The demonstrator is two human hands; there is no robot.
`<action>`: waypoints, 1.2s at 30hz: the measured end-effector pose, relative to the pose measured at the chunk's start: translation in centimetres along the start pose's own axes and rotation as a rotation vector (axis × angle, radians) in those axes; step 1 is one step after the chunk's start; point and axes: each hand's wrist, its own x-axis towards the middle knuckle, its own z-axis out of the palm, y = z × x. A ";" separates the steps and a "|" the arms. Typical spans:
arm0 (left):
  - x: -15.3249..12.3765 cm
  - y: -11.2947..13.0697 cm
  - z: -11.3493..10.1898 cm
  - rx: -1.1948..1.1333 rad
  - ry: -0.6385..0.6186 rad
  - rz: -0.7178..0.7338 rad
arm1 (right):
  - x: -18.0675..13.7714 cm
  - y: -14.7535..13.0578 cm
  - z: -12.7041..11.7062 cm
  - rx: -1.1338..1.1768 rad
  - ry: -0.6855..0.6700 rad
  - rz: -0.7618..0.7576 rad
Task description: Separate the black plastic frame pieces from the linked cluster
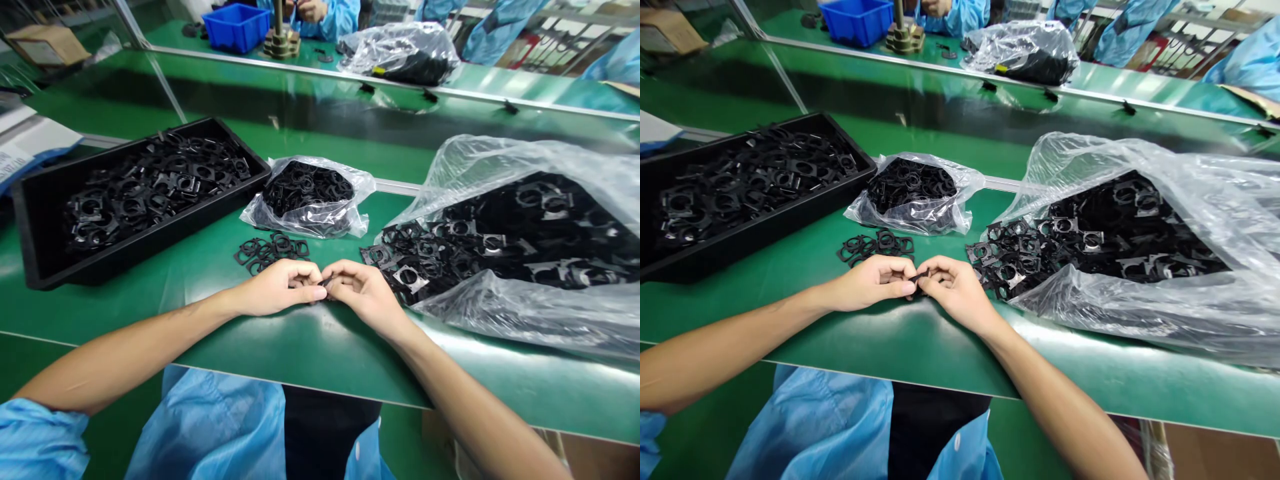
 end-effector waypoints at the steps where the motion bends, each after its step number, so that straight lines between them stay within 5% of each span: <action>1: 0.0 0.0 0.0 -0.001 -0.001 0.003 | 0.0 0.0 0.0 -0.001 0.000 0.002; 36: 0.0 -0.2 0.1 -0.017 0.024 0.016 | 0.1 -0.1 -0.2 -0.061 -0.029 -0.013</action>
